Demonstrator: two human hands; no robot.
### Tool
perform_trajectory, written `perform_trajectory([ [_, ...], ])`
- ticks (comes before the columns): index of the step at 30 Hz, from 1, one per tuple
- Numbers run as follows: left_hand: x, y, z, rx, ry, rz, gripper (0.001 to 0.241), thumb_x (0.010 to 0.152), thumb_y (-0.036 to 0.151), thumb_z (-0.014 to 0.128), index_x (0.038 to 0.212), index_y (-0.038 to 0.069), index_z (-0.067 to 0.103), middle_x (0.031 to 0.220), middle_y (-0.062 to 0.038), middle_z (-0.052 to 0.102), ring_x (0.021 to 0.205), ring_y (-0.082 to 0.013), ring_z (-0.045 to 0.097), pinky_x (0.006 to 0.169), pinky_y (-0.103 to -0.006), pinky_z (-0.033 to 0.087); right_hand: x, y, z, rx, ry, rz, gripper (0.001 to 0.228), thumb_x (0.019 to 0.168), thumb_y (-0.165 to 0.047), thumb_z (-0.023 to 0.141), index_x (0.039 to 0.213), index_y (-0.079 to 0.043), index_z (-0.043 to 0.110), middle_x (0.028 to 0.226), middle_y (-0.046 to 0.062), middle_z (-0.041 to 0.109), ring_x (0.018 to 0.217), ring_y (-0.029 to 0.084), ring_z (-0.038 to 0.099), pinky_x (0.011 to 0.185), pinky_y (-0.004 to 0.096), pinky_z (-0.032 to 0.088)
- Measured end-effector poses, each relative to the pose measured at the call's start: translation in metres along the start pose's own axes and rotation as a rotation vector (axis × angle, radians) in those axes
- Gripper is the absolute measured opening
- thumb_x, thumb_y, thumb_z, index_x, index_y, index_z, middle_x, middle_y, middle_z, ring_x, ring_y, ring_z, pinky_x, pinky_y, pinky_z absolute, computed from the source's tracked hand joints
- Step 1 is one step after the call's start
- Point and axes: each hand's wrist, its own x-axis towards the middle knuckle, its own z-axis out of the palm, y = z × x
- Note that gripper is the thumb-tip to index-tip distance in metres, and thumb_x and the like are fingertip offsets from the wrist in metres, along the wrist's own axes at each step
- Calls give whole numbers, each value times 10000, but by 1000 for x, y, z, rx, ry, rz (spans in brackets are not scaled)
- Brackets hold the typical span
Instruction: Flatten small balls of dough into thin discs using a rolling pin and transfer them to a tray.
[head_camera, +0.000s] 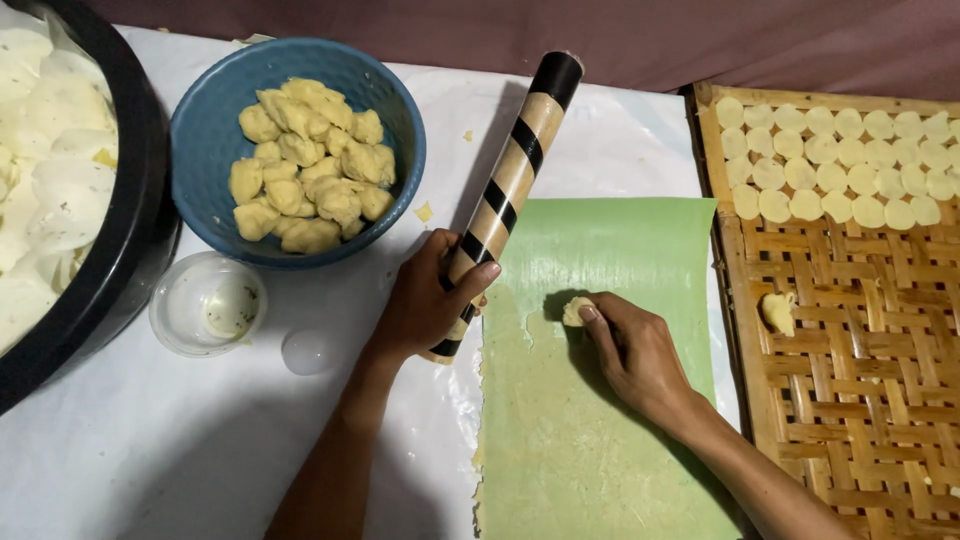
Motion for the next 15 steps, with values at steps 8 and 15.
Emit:
perform_trajectory([
  [8,-3,3,2,15,4,-18,466,888,295,801,1070,-65,568,674,-185,694,589,-229,743,555,-334,648,-7,-69,-14,148,-13,15,418,1008,-59,474,1418,-3,536,975,190,764,892,362,734,871,565,552],
  [15,-2,9,1,56,-2,-35,487,893,350,789,1078,-48,579,659,-172,707,573,-223,742,569,-328,630,-18,-38,24,-321,167,-372,102,943,-124,669,1031,-114,721,868,60,714,777,265,731,673,350,601],
])
